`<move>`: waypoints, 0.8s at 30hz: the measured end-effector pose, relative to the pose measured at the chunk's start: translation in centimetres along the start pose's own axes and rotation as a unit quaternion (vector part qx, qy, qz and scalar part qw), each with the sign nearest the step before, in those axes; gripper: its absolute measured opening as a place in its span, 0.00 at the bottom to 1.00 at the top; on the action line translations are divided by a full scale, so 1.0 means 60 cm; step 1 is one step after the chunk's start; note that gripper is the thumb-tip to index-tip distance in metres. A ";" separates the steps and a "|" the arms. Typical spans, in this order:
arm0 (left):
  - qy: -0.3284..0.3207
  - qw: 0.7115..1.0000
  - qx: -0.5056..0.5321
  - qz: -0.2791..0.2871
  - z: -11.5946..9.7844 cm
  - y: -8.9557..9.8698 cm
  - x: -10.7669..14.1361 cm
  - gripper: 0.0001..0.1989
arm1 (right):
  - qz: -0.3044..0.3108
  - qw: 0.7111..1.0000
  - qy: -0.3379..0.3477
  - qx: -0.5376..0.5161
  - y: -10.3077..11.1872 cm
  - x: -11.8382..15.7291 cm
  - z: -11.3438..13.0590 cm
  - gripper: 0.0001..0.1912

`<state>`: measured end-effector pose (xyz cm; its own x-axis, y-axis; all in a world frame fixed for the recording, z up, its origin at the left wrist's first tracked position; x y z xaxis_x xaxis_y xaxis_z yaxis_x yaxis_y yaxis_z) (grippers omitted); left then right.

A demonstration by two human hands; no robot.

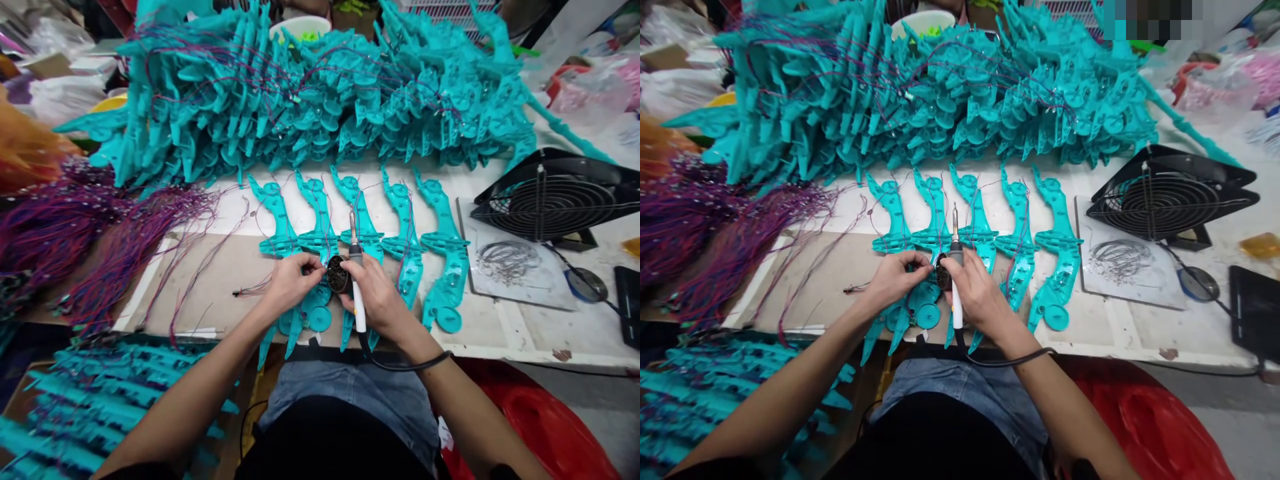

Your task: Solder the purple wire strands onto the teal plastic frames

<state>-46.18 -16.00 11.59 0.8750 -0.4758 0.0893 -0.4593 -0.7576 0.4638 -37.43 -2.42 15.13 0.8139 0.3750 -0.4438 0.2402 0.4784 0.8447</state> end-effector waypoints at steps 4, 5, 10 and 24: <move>0.008 1.000 0.016 -0.014 0.000 -0.008 -0.001 0.07 | -0.011 1.000 0.006 0.006 0.001 0.001 0.005 0.28; 0.010 1.000 0.022 -0.017 0.000 -0.010 -0.001 0.07 | -0.016 1.000 0.008 0.009 0.001 0.001 0.005 0.28; 0.022 0.999 0.036 -0.024 0.001 -0.011 -0.002 0.08 | -0.025 1.000 0.004 0.010 -0.001 0.003 0.005 0.28; 0.027 0.995 -0.094 -0.002 0.015 -0.007 0.022 0.10 | -0.360 0.766 -0.494 0.198 0.218 0.392 -0.099 0.37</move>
<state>-44.99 -16.72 10.75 0.8860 -0.4445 0.1321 -0.4235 -0.6596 0.6210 -18.31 17.37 13.99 0.3515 -0.7504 -0.5598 0.7980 -0.0726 0.5983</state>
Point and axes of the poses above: each hand's wrist, its own x-axis away from the middle knuckle, its own y-axis out of the back of the hand, z = x × y, the point moved 6 cm from there along -x, towards the middle knuckle, and after that the axes turned 4 degrees about z, right-handed, at the moved point
